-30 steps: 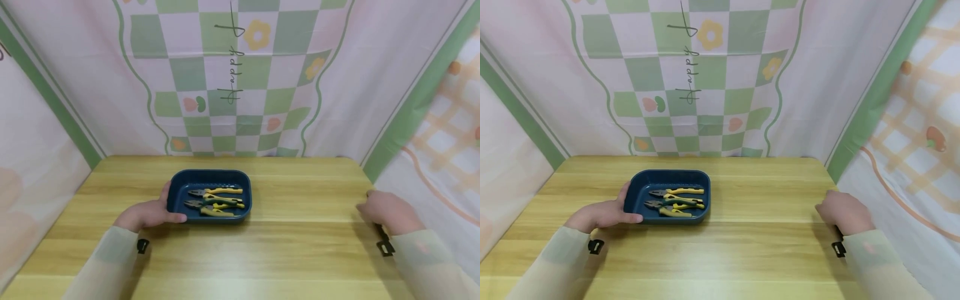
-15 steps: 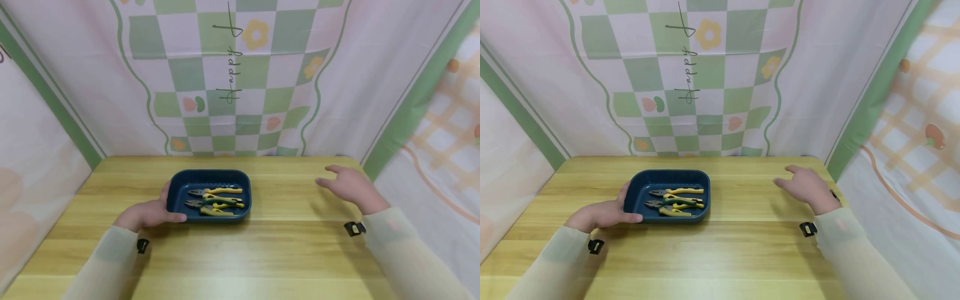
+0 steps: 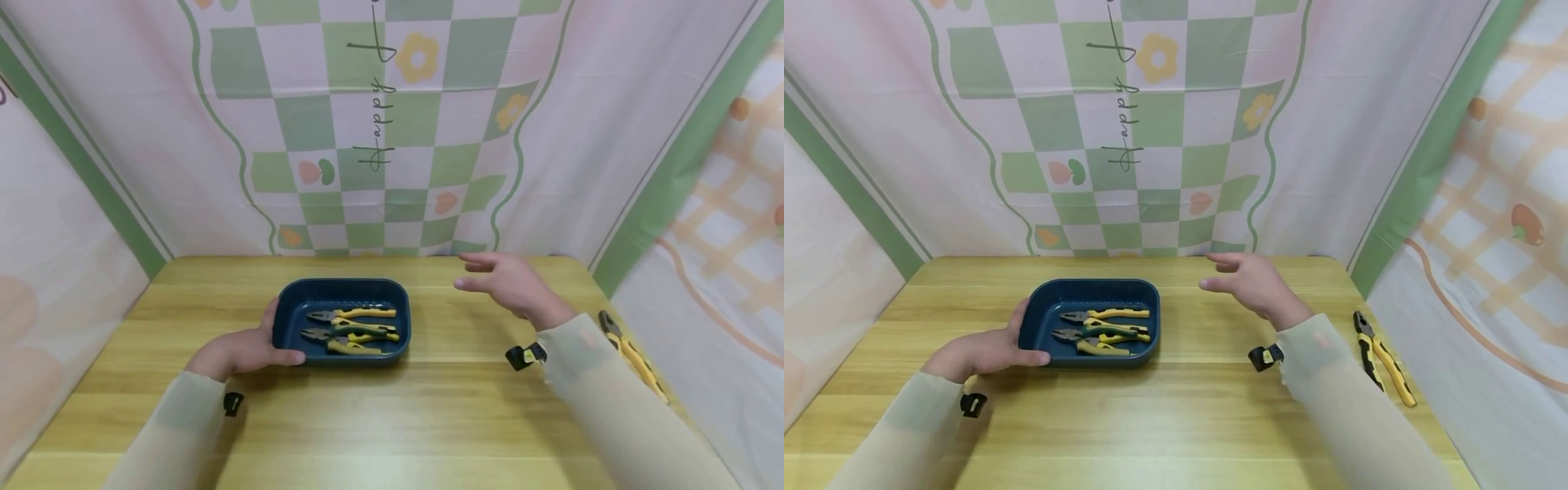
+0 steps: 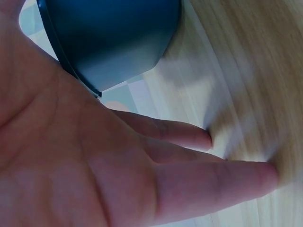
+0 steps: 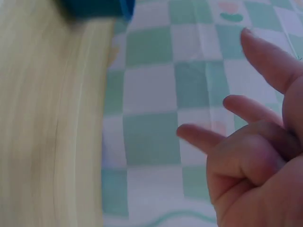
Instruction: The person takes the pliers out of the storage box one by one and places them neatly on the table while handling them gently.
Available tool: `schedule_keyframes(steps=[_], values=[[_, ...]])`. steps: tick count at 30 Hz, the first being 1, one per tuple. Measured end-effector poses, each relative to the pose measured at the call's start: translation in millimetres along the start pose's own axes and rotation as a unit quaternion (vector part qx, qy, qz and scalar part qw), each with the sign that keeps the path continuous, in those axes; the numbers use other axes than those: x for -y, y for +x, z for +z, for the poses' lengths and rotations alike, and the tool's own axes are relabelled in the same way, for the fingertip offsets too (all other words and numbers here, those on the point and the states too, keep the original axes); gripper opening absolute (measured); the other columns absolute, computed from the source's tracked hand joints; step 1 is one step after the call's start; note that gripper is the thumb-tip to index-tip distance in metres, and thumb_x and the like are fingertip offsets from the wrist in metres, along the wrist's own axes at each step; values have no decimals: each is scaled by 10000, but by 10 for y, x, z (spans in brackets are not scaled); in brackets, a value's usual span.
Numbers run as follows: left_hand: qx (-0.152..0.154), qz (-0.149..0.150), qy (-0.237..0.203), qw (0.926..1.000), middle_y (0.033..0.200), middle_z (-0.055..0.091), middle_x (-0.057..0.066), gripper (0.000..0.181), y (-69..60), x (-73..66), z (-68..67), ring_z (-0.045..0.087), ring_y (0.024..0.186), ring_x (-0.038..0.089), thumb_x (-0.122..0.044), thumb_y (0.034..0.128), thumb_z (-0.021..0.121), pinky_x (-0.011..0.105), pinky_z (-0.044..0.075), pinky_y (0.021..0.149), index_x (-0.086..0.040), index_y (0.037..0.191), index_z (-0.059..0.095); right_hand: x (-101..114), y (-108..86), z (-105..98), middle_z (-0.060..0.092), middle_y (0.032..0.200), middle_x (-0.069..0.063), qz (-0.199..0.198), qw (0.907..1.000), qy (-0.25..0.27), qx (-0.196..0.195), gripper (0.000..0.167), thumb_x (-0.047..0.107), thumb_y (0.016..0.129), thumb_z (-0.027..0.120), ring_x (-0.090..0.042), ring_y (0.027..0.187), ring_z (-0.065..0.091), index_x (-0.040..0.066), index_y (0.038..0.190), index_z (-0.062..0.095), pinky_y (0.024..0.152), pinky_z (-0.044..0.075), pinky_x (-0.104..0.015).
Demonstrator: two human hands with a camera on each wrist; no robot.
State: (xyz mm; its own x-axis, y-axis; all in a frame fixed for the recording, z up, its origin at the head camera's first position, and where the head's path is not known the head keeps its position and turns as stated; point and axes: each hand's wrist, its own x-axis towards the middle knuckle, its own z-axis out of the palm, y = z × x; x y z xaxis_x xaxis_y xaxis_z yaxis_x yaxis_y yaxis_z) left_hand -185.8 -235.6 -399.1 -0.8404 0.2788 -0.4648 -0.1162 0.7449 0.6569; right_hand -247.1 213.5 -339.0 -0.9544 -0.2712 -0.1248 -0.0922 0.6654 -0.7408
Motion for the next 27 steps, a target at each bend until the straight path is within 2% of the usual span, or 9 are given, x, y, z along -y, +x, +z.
schedule_keyframes(steps=[2, 4, 5, 8, 14, 18, 22, 26, 27], values=[[-11, -20, 24, 10000, 1575, 99, 354, 1329, -11, 0, 5, 304, 1357, 511, -576, 825, 752, 657, 275, 1050, -102, 1526, -273, 82, 50, 66, 584, 1383, -61, 83, 9979, 636, 105, 691, 488, 855, 765, -185, 557, 525, 260, 1462, 527, 611, 503, -351], [-13, -47, 56, 10000, 1573, 106, 355, 1331, -22, -4, 9, 315, 1351, 509, -579, 824, 751, 655, 285, 1044, -100, 1524, -276, 164, 98, 134, 610, 1348, -44, 138, 9925, 1194, 240, 653, 426, 866, 777, -129, 417, 280, 245, 1449, 546, 453, 360, -266], [-16, -58, 71, 10000, 1572, 112, 355, 1332, -27, -7, 9, 323, 1346, 508, -581, 823, 751, 654, 291, 1040, -99, 1524, -275, 204, 118, 168, 628, 1321, -35, 166, 9901, 1363, 291, 631, 409, 869, 779, -105, 413, 277, 245, 1438, 560, 412, 313, -255], [-24, -60, 70, 10000, 1569, 131, 354, 1331, -28, -5, 8, 342, 1334, 498, -576, 824, 753, 651, 301, 1035, -101, 1526, -273, 312, 178, 264, 654, 1273, -33, 205, 9858, 1614, 407, 596, 390, 864, 788, -93, 421, 270, 239, 1407, 595, 413, 294, -238], [-17, -67, 45, 10000, 1568, 134, 354, 1336, -7, 17, 13, 330, 1341, 509, -583, 820, 752, 653, 296, 1037, -105, 1524, -278, 471, 295, 449, 610, 1317, -60, 301, 9784, 1927, 685, 573, 354, 849, 811, -97, 418, 246, 219, 1373, 624, 410, 285, -255], [-25, -101, 84, 9999, 1561, 137, 365, 1347, -8, 9, 8, 342, 1327, 513, -599, 812, 751, 663, 303, 1024, -106, 1523, -281, 550, 359, 581, 636, 1280, -69, 398, 9756, 1947, 935, 535, 322, 841, 823, -105, 414, 231, 197, 1334, 656, 412, 278, -262], [-32, -106, 138, 9998, 1545, 179, 375, 1345, -10, 7, 0, 382, 1300, 501, -603, 812, 748, 661, 318, 1013, -102, 1525, -276, 618, 405, 726, 677, 1201, -47, 495, 9779, 1681, 1144, 473, 333, 816, 842, -112, 409, 246, 230, 1258, 710, 411, 267, -272], [-20, -81, 102, 9999, 1548, 180, 370, 1342, -10, 11, -1, 381, 1303, 494, -595, 814, 750, 658, 314, 1018, -107, 1525, -278, 684, 438, 872, 721, 987, -40, 616, 9831, 1086, 1336, 413, 387, 812, 835, -119, 395, 208, 303, 1203, 729, 380, 219, -287], [-14, -65, 79, 9999, 1553, 170, 366, 1339, -10, 9, -3, 372, 1310, 493, -591, 817, 751, 659, 307, 1023, -107, 1525, -278, 695, 448, 910, 718, 994, -24, 584, 9844, 913, 1384, 412, 393, 814, 832, -120, 394, 206, 301, 1202, 730, 377, 225, -287]])
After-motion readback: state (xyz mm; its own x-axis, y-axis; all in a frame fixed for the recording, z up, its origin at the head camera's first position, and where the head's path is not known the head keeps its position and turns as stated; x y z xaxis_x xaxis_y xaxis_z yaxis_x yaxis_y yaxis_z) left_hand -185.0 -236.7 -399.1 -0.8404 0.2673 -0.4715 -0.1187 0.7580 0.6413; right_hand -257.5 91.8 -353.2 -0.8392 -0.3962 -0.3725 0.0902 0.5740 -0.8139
